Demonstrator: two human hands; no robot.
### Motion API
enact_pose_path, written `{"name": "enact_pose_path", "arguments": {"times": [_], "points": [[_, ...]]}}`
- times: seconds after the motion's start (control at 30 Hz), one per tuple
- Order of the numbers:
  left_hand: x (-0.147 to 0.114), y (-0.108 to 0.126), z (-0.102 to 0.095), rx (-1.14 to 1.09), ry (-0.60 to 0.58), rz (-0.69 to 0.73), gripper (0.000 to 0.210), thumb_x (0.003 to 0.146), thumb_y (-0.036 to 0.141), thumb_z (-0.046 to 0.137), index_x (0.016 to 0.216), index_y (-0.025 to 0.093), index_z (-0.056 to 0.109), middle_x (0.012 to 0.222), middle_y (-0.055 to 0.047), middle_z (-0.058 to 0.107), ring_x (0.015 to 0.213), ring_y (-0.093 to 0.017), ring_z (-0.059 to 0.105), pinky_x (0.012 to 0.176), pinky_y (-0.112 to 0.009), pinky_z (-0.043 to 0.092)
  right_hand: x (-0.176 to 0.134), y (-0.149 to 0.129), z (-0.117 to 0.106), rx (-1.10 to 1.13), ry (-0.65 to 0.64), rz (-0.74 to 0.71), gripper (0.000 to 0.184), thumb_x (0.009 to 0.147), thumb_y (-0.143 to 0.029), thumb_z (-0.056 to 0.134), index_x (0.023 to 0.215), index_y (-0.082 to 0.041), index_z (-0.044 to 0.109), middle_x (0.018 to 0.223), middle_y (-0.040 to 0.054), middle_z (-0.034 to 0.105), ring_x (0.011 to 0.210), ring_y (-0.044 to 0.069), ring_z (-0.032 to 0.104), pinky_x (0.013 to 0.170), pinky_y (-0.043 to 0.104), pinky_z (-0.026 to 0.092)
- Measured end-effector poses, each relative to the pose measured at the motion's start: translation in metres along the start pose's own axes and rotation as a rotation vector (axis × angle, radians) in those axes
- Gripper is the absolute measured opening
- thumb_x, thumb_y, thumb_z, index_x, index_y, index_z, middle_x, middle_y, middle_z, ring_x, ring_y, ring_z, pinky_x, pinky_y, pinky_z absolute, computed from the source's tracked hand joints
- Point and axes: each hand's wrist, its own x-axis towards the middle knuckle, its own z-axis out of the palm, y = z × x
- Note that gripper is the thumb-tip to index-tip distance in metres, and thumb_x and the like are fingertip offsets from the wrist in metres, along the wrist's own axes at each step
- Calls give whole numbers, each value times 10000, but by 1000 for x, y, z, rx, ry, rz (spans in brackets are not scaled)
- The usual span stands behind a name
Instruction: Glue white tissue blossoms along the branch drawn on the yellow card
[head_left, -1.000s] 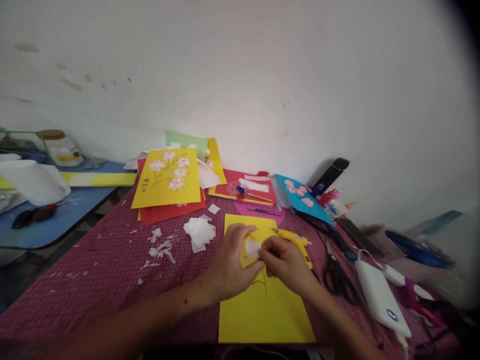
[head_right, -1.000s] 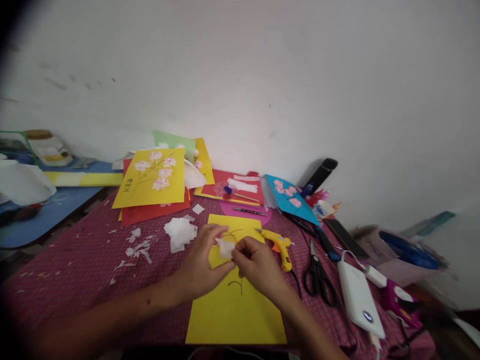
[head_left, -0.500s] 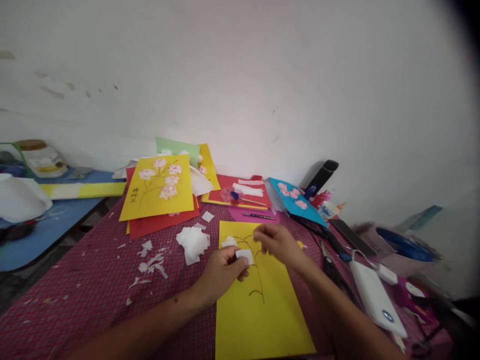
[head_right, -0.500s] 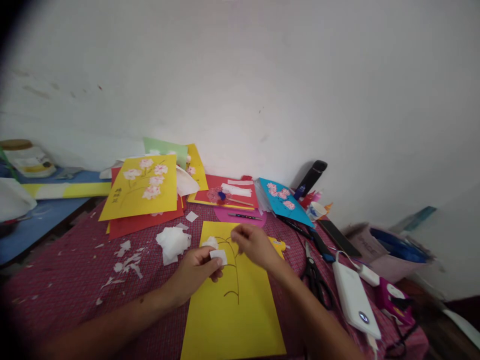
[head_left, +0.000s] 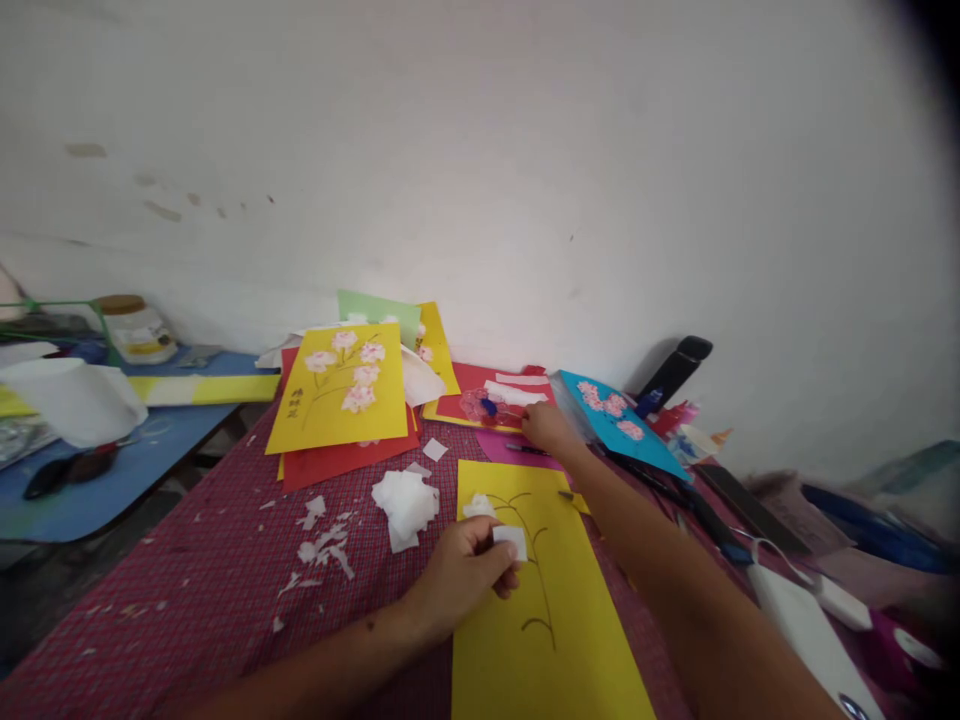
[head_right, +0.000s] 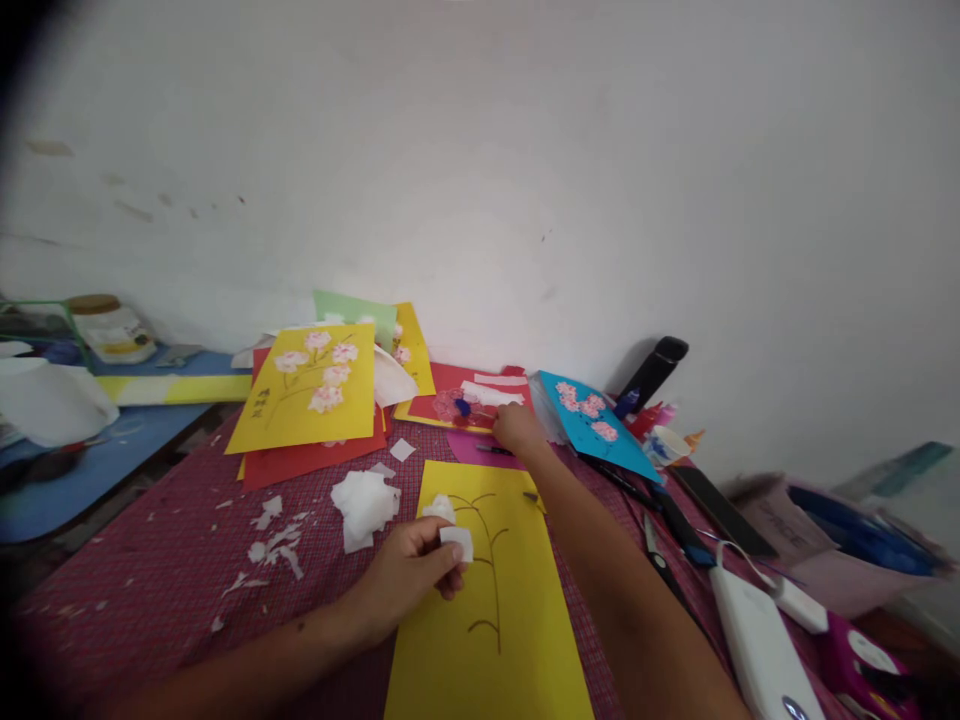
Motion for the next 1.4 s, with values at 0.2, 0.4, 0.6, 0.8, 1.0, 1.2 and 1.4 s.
{"name": "enact_pose_path", "arguments": {"times": [0.2,0.4,0.6,0.8,1.0,1.2,1.4], "points": [[0,4,-4,-1,45,31,220,816,324,584,817,110,640,682,-41,653,596,-132,605,586,-259,496,-16,-19,-44,121,7,30,214,953,-231,508,1046,-156,686,852,84,697,820,231,659,731,337,507],[9,9,-11,-103,119,52,230,809,299,634,920,101,670,813,-71,681,694,-153,653,616,-255,516,-112,-64,-84,487,97,53,258,929,-251,472,1029,-195,703,743,19,703,668,163,654,607,259,483],[15,15,-17,-167,174,33,207,796,257,663,917,89,671,853,-84,681,707,-146,659,622,-241,517,-154,-79,-79,1041,26,99,233,859,-210,557,1031,-237,712,956,40,740,874,195,684,775,316,531],[17,17,-19,-291,211,-7,185,789,215,678,920,85,662,903,-114,697,752,-165,681,668,-257,539,-152,-82,-72,972,185,115,184,851,-235,634,1034,-237,654,936,45,693,832,191,655,719,311,526],[17,17,-19,-363,223,-41,139,793,173,667,905,91,653,906,-120,702,756,-175,696,678,-263,543,-168,-81,-69,844,224,-52,164,949,-225,512,992,-229,670,830,38,661,701,163,624,662,312,503],[16,18,-19,-355,185,-30,176,795,181,656,939,80,658,958,-139,705,752,-171,692,697,-273,539,-169,-85,-66,786,144,-128,169,954,-225,505,1038,-222,651,804,38,648,703,173,628,662,323,509],[16,15,-20,-338,143,-20,250,788,243,684,984,88,667,954,-137,716,764,-164,685,724,-278,525,-169,-89,-66,750,121,-127,179,959,-247,493,1035,-231,654,837,57,656,712,187,629,659,338,524]]}}
